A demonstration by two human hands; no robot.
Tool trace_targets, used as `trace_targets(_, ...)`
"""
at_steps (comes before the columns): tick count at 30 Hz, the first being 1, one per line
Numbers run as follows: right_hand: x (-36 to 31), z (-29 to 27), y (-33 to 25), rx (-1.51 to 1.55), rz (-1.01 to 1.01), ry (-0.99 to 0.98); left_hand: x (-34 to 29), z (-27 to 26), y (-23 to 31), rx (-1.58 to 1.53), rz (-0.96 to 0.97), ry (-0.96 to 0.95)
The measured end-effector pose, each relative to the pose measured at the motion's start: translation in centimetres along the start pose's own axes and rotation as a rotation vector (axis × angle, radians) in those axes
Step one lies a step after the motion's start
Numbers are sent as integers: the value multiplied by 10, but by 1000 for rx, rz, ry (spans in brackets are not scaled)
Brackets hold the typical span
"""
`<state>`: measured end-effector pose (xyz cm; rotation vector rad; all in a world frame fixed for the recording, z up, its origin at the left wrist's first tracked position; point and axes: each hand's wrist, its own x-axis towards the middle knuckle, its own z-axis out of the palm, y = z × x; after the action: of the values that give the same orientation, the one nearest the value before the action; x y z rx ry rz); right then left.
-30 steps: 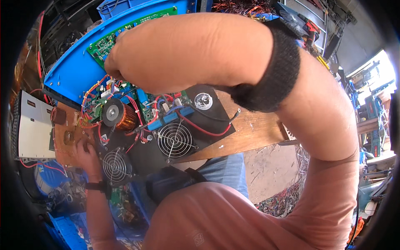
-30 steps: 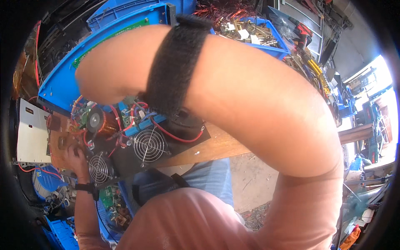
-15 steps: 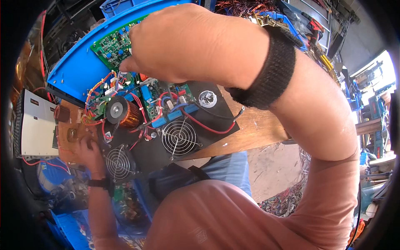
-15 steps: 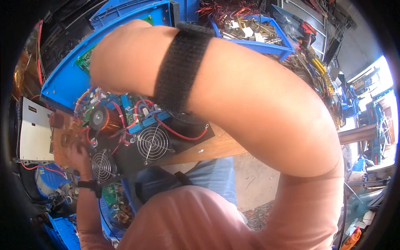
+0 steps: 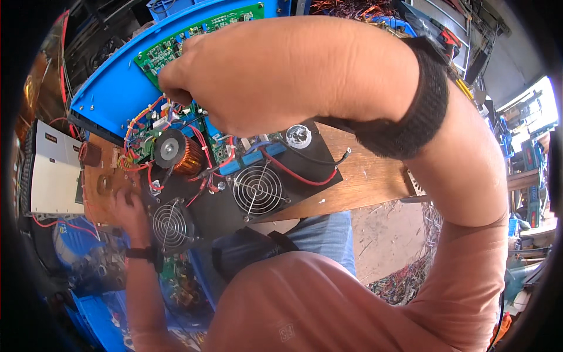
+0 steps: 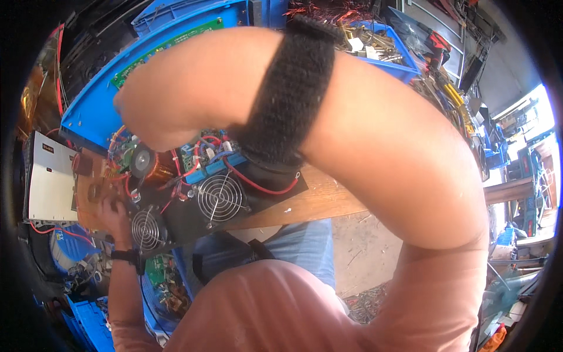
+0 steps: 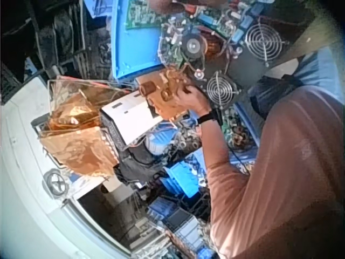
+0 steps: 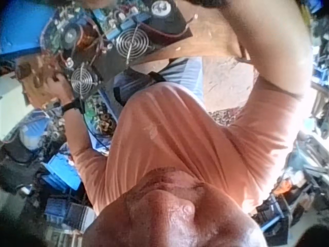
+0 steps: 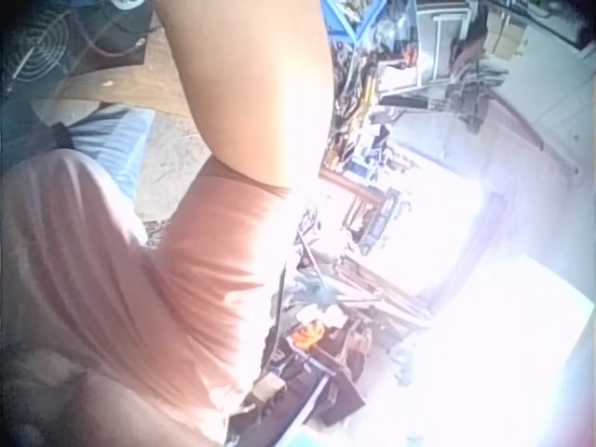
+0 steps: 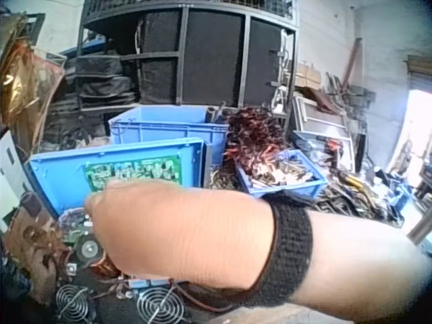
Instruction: Repairing or assembling a circuit board inside an electronic device using a screwdriver and pliers.
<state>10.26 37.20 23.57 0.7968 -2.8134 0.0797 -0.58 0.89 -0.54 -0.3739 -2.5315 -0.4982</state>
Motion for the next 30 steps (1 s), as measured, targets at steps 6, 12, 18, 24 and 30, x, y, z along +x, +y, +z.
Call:
trace_targets(6, 4, -16, 1, -50, 205, -251, 0, -5, 0, -12, 10, -26)
trace_targets(12, -6, -15, -4, -170, 169, -210, 0, -8, 6, -11, -12, -25)
trace_targets(18, -4, 2, -2, 1, 127, 64, 3, -3, 5, -43, 15, -24)
trace_targets(24, -2, -26, -9, -15, 344, -269, 1, -7, 1, -29, -42, -48)
trace_targets(30, 4, -18, -3, -56, 219, -277, 0, -5, 5, -32, -15, -10)
